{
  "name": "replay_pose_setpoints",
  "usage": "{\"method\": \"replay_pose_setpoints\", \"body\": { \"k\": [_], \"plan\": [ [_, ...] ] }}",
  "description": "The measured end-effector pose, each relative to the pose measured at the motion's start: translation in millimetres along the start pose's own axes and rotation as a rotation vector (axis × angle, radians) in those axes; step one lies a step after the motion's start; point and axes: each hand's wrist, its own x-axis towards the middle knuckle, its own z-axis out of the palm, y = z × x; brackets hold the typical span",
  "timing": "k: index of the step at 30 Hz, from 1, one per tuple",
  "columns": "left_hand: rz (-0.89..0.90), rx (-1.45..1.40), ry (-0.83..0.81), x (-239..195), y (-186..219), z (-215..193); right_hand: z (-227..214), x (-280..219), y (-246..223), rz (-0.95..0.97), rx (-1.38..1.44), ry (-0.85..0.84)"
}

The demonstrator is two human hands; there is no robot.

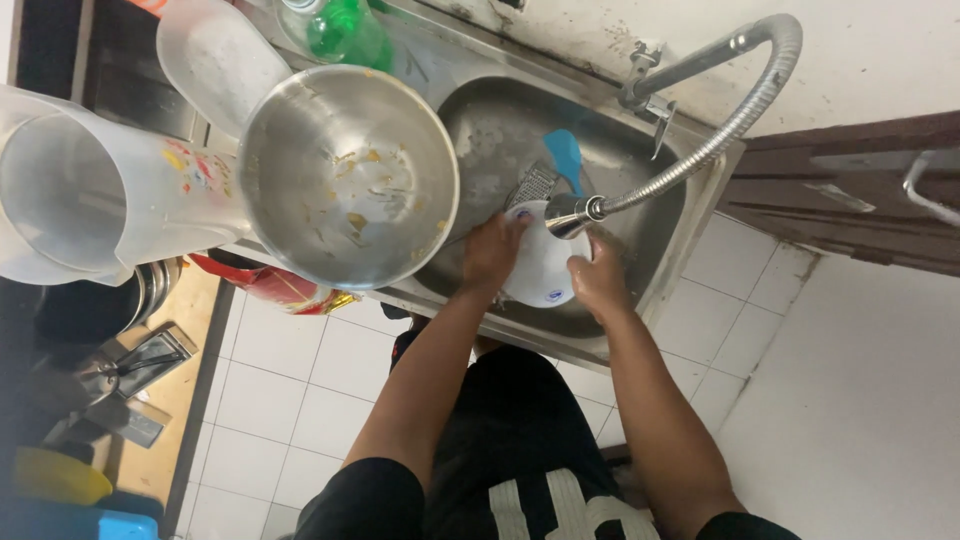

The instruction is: The person pours batter from a large metal bowl into two smaller metal bowls using a blue spatula, then moves the bowls to a nearby table. The person then washes the spatula, a yellow ladle, a small white bowl, and the large metal bowl in the sink using a sponge and running water.

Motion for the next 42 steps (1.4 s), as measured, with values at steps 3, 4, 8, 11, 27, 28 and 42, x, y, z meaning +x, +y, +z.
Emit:
{"method": "replay_pose_setpoints", "body": {
  "k": [3, 4, 8, 11, 27, 28, 42],
  "plan": [
    [0.004, -0.001, -0.019, 12.3, -15.3, 18.7, 6.9, 22.7, 36.3, -0.228, -0.08, 0.093],
    [-0.078, -0.152, -0.064, 19.1, -26.5, 29.2, 12.1, 37.7, 60.3, -0.393, -0.141, 0.164],
    [-0.2, -0.487, -0.283, 14.5, -19.5, 37.9, 31.0, 29.6, 57.7, -0.475, -0.655, 0.261],
    [-0.456, -1.492, -0.372, -22.8, 30.4, -19.3, 26.9, 4.3, 16.6, -0.81, -0.557, 0.39],
    [-0.463, -0.725, -0.065, -13.0, -6.7, -16.0, 35.4, 58.9, -9.5, -0.488, -0.277, -0.082],
    [-0.509, -0.729, -0.01, -7.7, -14.0, -13.1, 40.0, 80.3, 3.8, -0.725, 0.023, 0.045],
    [-0.726, -0.594, 0.311, -40.0, 9.2, 52.2, 95.0, 46.8, 44.6, 0.532, 0.595, 0.586]
  ]
}}
